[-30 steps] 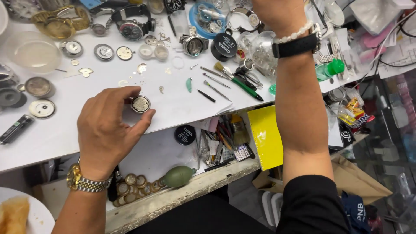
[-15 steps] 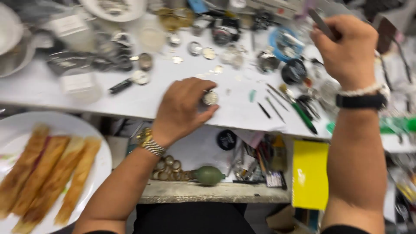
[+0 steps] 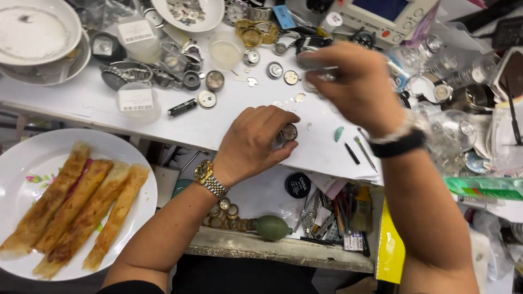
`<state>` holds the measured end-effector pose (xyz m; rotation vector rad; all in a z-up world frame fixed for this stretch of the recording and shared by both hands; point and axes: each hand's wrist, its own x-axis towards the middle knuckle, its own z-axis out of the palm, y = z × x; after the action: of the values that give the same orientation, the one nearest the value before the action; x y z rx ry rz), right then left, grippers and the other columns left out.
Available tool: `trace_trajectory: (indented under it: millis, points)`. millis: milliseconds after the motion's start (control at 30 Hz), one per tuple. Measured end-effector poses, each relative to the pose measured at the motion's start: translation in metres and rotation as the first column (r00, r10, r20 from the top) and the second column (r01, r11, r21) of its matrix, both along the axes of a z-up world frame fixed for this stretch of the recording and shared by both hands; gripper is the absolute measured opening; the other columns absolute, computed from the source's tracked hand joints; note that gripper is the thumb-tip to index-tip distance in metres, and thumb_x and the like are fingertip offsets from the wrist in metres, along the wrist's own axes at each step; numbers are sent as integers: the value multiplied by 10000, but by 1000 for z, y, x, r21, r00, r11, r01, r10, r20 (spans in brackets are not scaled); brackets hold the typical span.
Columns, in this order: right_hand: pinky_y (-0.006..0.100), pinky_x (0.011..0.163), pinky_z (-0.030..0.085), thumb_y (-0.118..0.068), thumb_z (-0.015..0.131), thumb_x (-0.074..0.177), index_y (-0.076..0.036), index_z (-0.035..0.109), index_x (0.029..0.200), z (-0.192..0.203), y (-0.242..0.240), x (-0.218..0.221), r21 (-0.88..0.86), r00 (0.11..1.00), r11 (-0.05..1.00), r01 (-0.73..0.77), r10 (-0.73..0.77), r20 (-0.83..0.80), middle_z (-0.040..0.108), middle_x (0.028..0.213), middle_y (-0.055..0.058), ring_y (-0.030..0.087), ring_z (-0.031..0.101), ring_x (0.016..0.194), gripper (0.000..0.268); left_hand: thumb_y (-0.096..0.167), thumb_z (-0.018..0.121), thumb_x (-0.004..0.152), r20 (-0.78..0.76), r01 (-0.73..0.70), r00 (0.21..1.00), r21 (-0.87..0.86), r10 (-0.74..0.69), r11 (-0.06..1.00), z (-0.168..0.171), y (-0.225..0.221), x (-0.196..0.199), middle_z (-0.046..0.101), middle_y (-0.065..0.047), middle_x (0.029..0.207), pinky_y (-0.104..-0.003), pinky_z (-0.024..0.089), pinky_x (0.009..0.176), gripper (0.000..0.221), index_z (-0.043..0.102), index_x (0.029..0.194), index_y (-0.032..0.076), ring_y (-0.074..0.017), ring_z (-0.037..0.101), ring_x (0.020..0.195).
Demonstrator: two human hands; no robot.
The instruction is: Using tweezers to assemble or repair a watch movement by placing tiny gears and components.
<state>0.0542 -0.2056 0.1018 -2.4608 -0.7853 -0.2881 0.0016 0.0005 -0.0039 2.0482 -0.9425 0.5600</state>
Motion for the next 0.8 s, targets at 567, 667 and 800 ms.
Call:
trace_trajectory:
  millis: [567, 667, 800]
  points:
    - [552, 486, 463, -133, 692, 755, -129, 580, 880, -72, 130, 57, -532, 996, 843, -75, 39, -79, 672, 715, 60, 404, 637, 616, 168, 254, 796, 857, 13, 6, 1000, -7, -6, 1000, -21, -1, 3, 633, -165, 819, -485, 476, 656, 311, 608, 944, 22, -398, 614, 800]
    - [539, 478, 457, -169, 688, 789, -120, 543, 860, -70, 126, 55, -544, 995, 837, -59, 3, -103, 676, 707, 64, 404, 625, 608, 169, 243, 795, 852, 10, 10, 1000, -16, -10, 1000, -15, -1, 4, 635, -163, 834, -484, 478, 672, 287, 611, 920, 34, -391, 617, 811]
    - [475, 597, 589, -200, 884, 657, -128, 743, 952, -67, 118, 55, -533, 997, 845, -54, 14, -79, 736, 766, 80, 317, 735, 685, 334, 182, 769, 813, 11, 11, 1000, -36, -11, 999, -9, -2, 6, 519, -60, 558, -353, 490, 576, 214, 613, 705, 82, -278, 582, 545]
